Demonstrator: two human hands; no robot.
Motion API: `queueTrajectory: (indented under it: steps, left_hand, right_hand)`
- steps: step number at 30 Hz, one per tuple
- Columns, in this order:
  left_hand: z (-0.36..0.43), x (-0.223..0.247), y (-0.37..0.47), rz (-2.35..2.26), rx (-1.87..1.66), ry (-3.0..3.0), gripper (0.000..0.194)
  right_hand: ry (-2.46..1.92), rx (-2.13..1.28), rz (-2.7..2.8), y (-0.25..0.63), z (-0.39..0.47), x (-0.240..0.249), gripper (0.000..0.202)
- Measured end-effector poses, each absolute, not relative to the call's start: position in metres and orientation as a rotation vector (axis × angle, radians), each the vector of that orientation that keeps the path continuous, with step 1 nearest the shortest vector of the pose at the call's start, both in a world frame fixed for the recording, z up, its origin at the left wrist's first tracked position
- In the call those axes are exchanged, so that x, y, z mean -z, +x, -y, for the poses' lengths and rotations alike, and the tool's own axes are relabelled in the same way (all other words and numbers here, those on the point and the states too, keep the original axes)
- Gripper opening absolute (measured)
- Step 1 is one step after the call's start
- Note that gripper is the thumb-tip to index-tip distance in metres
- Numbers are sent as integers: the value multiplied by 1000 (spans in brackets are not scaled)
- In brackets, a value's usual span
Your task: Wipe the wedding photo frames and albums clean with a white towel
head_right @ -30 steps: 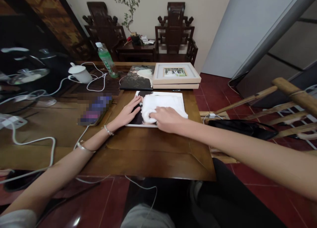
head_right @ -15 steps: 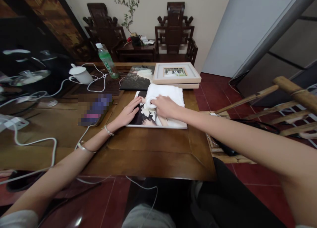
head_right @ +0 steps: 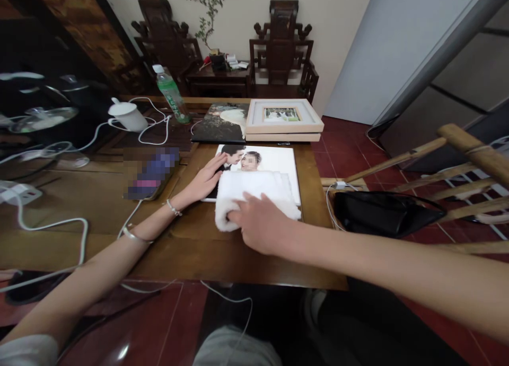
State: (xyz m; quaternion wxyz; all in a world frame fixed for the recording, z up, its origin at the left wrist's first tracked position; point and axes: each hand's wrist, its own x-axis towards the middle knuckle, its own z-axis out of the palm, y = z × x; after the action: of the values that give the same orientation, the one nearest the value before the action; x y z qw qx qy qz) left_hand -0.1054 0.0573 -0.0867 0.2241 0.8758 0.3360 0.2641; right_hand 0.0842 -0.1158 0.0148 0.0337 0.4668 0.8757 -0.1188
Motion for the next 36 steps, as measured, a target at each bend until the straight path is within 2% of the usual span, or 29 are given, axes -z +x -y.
queueTrajectory:
  steps: [7, 12, 18, 25, 30, 36]
  left_hand:
    - [-62, 93, -104, -928, -768, 2407, 54]
    - [-54, 86, -102, -956, -837, 2288, 54]
    - [-46, 74, -100, -968, -1126, 2113, 63]
    - [-47, 75, -100, -1043, -1101, 2182, 63]
    - [-45, 76, -99, -1035, -962, 2372, 53]
    - [-46, 75, -98, -982, -905, 2425, 46]
  right_hand:
    - [1572, 119, -2657, 110, 35, -9, 40]
    - [1580, -15, -2618, 102, 6, 7, 56]
    - [1320, 118, -2747, 76, 35, 5, 46]
    - [1063, 264, -2844, 76, 83, -12, 44]
    - [1384, 292, -2728, 102, 85, -18, 38]
    - [1700, 189, -2647, 126, 31, -13, 32]
